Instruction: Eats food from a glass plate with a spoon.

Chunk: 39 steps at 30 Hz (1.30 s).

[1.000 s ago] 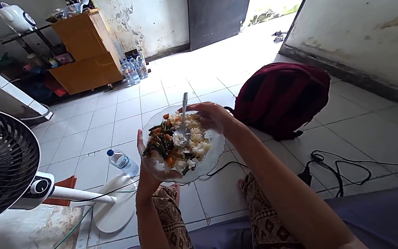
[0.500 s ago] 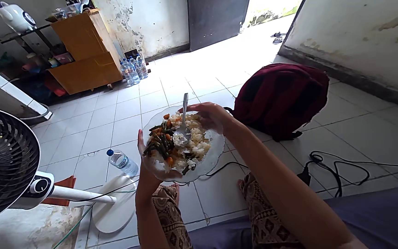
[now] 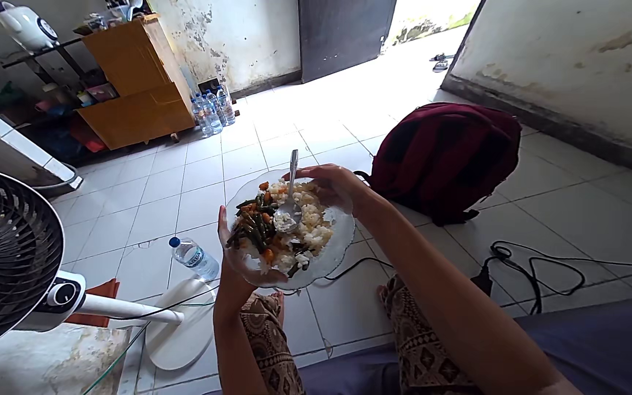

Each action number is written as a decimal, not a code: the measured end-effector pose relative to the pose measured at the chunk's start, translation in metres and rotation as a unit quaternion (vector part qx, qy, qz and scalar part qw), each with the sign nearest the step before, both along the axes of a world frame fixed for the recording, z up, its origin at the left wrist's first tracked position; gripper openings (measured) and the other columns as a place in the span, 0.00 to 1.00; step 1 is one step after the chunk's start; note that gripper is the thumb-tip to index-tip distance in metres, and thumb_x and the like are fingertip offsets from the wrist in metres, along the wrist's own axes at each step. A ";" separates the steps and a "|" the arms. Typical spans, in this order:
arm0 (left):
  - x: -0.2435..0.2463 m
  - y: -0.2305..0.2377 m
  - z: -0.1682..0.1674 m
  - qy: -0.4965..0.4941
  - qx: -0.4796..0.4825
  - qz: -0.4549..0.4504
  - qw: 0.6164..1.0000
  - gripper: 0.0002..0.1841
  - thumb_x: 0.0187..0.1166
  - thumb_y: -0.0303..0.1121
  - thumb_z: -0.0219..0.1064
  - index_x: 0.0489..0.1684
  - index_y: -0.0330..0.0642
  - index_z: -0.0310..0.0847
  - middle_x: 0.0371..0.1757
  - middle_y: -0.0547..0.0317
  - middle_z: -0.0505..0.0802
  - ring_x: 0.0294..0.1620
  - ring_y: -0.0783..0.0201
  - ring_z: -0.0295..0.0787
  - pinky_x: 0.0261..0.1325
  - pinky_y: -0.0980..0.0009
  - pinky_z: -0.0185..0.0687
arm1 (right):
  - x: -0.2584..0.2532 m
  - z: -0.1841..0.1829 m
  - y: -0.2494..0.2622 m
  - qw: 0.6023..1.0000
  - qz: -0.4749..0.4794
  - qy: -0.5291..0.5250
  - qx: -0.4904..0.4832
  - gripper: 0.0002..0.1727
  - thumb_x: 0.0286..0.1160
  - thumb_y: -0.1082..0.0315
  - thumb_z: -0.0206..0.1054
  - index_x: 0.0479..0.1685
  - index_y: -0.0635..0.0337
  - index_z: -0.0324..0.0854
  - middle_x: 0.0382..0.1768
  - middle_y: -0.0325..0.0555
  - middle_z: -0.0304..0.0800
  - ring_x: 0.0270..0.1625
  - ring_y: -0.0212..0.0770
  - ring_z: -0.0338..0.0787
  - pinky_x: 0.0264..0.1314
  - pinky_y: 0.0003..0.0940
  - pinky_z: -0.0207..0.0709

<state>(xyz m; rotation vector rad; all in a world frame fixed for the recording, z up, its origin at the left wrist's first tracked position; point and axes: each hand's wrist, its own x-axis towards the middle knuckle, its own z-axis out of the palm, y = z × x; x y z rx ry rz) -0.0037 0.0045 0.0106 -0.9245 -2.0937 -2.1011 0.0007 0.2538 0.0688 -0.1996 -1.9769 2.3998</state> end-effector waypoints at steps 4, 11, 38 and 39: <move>-0.001 0.000 -0.001 0.012 0.002 -0.003 1.000 0.82 0.30 0.49 0.91 0.87 0.19 0.26 0.77 0.46 0.75 0.71 0.84 0.75 0.73 0.85 0.71 | 0.001 0.001 0.000 1.000 -0.003 -0.005 -0.001 0.23 0.92 0.64 0.43 0.53 0.62 0.87 0.16 0.31 0.77 0.14 0.20 0.70 0.17 0.13 0.65; -0.001 -0.002 -0.001 0.014 -0.003 -0.015 1.000 0.82 0.32 0.49 0.90 0.87 0.20 0.25 0.76 0.48 0.76 0.70 0.86 0.76 0.73 0.85 0.72 | 0.003 0.004 -0.002 1.000 -0.003 0.000 0.012 0.23 0.93 0.64 0.43 0.52 0.62 0.87 0.20 0.32 0.82 0.15 0.19 0.71 0.18 0.13 0.64; 0.004 -0.005 0.001 0.007 -0.018 -0.037 0.999 0.86 0.31 0.62 0.88 0.87 0.19 0.22 0.83 0.43 0.67 0.77 0.86 0.67 0.77 0.86 0.63 | 0.009 0.011 0.000 1.000 0.002 -0.010 0.013 0.24 0.93 0.63 0.41 0.55 0.61 0.86 0.23 0.33 0.84 0.21 0.21 0.78 0.27 0.16 0.72; 0.004 -0.005 0.001 0.007 -0.017 -0.036 0.999 0.86 0.31 0.61 0.88 0.87 0.19 0.23 0.83 0.43 0.67 0.77 0.86 0.68 0.77 0.86 0.64 | 0.009 0.011 -0.001 1.000 0.002 -0.011 0.014 0.24 0.93 0.63 0.41 0.55 0.61 0.86 0.24 0.33 0.84 0.22 0.21 0.79 0.28 0.16 0.73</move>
